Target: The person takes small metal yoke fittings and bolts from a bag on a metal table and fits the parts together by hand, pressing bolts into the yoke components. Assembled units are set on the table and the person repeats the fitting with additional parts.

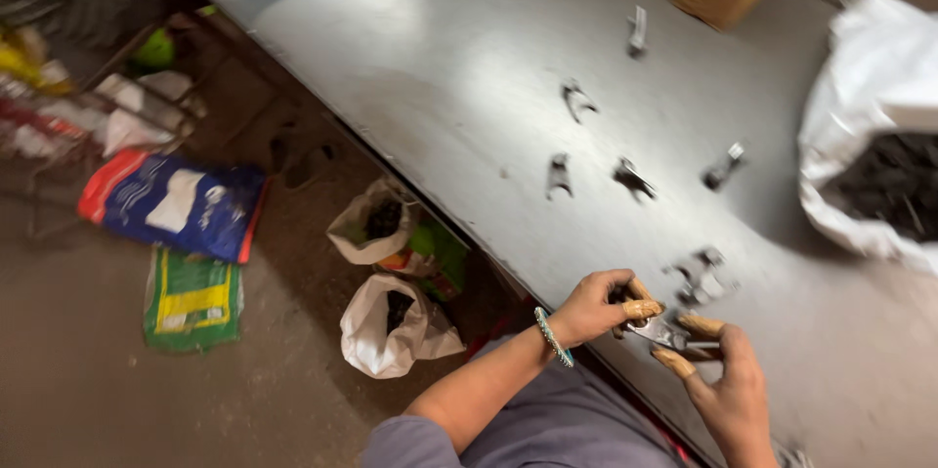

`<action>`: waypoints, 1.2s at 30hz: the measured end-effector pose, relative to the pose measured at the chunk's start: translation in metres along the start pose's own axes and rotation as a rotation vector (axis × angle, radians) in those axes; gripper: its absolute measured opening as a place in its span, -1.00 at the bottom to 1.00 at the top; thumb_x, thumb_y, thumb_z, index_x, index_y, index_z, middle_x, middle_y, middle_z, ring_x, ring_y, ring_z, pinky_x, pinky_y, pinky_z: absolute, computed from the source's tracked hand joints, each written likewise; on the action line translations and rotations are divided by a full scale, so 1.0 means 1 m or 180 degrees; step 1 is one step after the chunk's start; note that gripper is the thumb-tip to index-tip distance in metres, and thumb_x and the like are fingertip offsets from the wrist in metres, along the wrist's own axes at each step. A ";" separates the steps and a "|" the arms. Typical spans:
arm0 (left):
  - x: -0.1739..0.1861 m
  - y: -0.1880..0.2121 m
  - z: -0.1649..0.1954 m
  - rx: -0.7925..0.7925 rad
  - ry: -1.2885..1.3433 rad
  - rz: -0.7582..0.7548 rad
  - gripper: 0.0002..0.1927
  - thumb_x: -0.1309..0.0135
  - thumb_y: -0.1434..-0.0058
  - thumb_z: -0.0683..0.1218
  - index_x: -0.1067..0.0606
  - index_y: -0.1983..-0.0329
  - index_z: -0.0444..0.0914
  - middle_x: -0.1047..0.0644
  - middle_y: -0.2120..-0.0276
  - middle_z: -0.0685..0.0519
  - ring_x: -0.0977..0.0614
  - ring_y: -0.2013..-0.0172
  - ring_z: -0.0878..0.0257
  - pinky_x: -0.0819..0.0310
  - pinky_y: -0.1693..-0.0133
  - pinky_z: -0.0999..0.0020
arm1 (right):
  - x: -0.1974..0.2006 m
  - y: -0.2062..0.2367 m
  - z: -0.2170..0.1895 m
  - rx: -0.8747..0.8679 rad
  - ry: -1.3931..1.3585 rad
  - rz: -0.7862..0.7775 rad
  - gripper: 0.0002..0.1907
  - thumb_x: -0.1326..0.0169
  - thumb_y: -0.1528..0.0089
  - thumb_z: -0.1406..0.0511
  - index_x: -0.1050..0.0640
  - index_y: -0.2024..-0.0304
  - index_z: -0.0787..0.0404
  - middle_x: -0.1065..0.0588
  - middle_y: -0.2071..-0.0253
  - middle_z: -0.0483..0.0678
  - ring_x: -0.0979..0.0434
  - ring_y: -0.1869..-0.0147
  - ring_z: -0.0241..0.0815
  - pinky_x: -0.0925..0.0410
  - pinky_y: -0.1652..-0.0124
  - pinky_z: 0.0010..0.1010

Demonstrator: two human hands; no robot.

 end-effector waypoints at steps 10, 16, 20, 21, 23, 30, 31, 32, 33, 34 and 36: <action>0.225 0.049 0.102 0.0149 -0.1351 0.1723 -0.66 -0.37 -0.12 0.03 -0.56 0.40 -0.33 -0.58 0.58 0.03 -0.58 0.58 0.39 -0.48 0.56 0.43 | -0.054 -0.035 0.026 0.0790 0.1962 0.0467 -0.33 -0.37 0.12 -0.01 -0.63 -0.07 -0.10 -0.43 -0.07 0.10 -0.48 -0.03 0.10 -0.37 -0.19 -0.07; 0.352 -0.022 0.237 -0.0091 -0.3118 0.2675 -0.63 -0.37 -0.02 0.16 -0.61 0.43 -0.23 -0.66 0.52 -0.05 -0.72 0.44 0.14 -0.59 0.27 0.23 | -0.068 -0.052 0.084 0.0646 0.1725 0.0652 -0.32 -0.45 0.26 -0.06 -0.70 0.09 -0.06 -0.46 0.06 0.06 -0.54 0.04 -0.01 -0.42 -0.07 -0.18; 0.393 -0.039 0.380 -0.2089 -0.1893 0.4414 -0.63 -0.28 -0.16 0.09 -0.62 0.05 -0.18 -0.68 0.13 -0.06 -0.72 0.11 -0.01 -0.59 0.07 0.16 | -0.077 -0.068 0.068 0.0671 0.1741 0.0734 -0.33 -0.45 0.25 -0.04 -0.70 0.09 -0.06 -0.46 0.07 0.06 -0.54 0.04 0.00 -0.43 -0.05 -0.18; 0.392 -0.043 0.399 -0.2680 -0.1506 0.4298 -0.62 -0.21 -0.23 0.02 -0.60 -0.10 -0.14 -0.69 0.03 -0.02 -0.74 0.05 0.06 -0.62 0.02 0.21 | -0.079 -0.071 0.061 0.0663 0.1748 0.0743 -0.34 -0.45 0.25 -0.03 -0.70 0.09 -0.06 -0.46 0.08 0.06 -0.54 0.04 0.00 -0.43 -0.05 -0.18; 0.384 -0.058 0.415 -0.2789 -0.1220 0.4053 -0.48 -0.24 -0.15 -0.04 -0.50 -0.21 -0.15 -0.63 -0.07 -0.03 -0.74 0.08 0.06 -0.61 0.04 0.21 | -0.076 -0.080 0.046 0.0687 0.1765 0.0759 -0.34 -0.44 0.25 -0.03 -0.70 0.09 -0.06 -0.46 0.08 0.06 -0.53 0.05 0.00 -0.43 -0.04 -0.18; 0.338 -0.114 0.282 -0.1001 -0.2536 0.3076 -0.20 -0.47 0.08 0.06 -0.45 -0.28 -0.02 -0.42 -0.12 -0.07 -0.57 -0.03 0.02 -0.49 -0.13 0.19 | -0.062 -0.077 0.044 0.0766 0.1691 0.0895 -0.37 -0.43 0.23 0.01 -0.69 0.09 -0.06 -0.46 0.10 0.06 -0.53 0.05 0.02 -0.45 -0.02 -0.18; 0.329 -0.120 0.245 -0.0534 -0.2706 0.2752 -0.07 -0.52 0.19 0.09 -0.41 -0.32 0.02 -0.37 -0.16 -0.08 -0.51 -0.09 -0.05 -0.45 -0.16 0.15 | -0.058 -0.063 0.047 0.0796 0.1678 0.0894 -0.37 -0.43 0.23 0.01 -0.69 0.09 -0.05 -0.46 0.10 0.06 -0.53 0.05 0.02 -0.45 -0.01 -0.18; 0.320 -0.125 0.211 -0.0079 -0.2861 0.2408 0.06 -0.58 0.29 0.12 -0.38 -0.36 0.07 -0.32 -0.20 -0.09 -0.45 -0.15 -0.12 -0.40 -0.18 0.10 | -0.053 -0.051 0.048 0.0822 0.1667 0.0918 -0.37 -0.43 0.23 0.02 -0.69 0.09 -0.05 -0.46 0.11 0.06 -0.53 0.06 0.02 -0.45 -0.01 -0.18; 0.310 -0.127 0.183 0.0157 -0.2732 0.2140 0.13 -0.60 0.34 0.13 -0.33 -0.39 0.09 -0.28 -0.22 -0.10 -0.44 -0.17 -0.13 -0.40 -0.20 0.09 | -0.051 -0.048 0.045 0.0873 0.1655 0.0939 -0.38 -0.43 0.23 0.02 -0.69 0.09 -0.05 -0.46 0.11 0.06 -0.53 0.06 0.02 -0.45 -0.01 -0.18; 0.297 -0.125 0.157 0.0397 -0.2600 0.1856 0.21 -0.62 0.39 0.15 -0.29 -0.41 0.11 -0.24 -0.24 -0.11 -0.43 -0.19 -0.13 -0.39 -0.21 0.09 | -0.048 -0.042 0.040 0.0898 0.1651 0.0967 -0.38 -0.42 0.23 0.03 -0.69 0.09 -0.05 -0.46 0.11 0.06 -0.53 0.06 0.02 -0.45 0.00 -0.18; 0.271 -0.124 0.127 0.0666 -0.2550 0.1518 0.34 -0.63 0.49 0.15 -0.23 -0.46 0.15 -0.18 -0.26 -0.12 -0.43 -0.21 -0.14 -0.40 -0.23 0.08 | -0.042 -0.029 0.028 0.0848 0.1619 0.0979 -0.39 -0.42 0.22 0.04 -0.69 0.09 -0.05 -0.46 0.12 0.06 -0.53 0.06 0.03 -0.46 0.01 -0.18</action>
Point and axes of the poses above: each hand's wrist, its own y-axis away from the middle knuckle, its own x-axis out of the back of the hand, z = x × y, the point moved 10 cm from there along -y, towards the middle knuckle
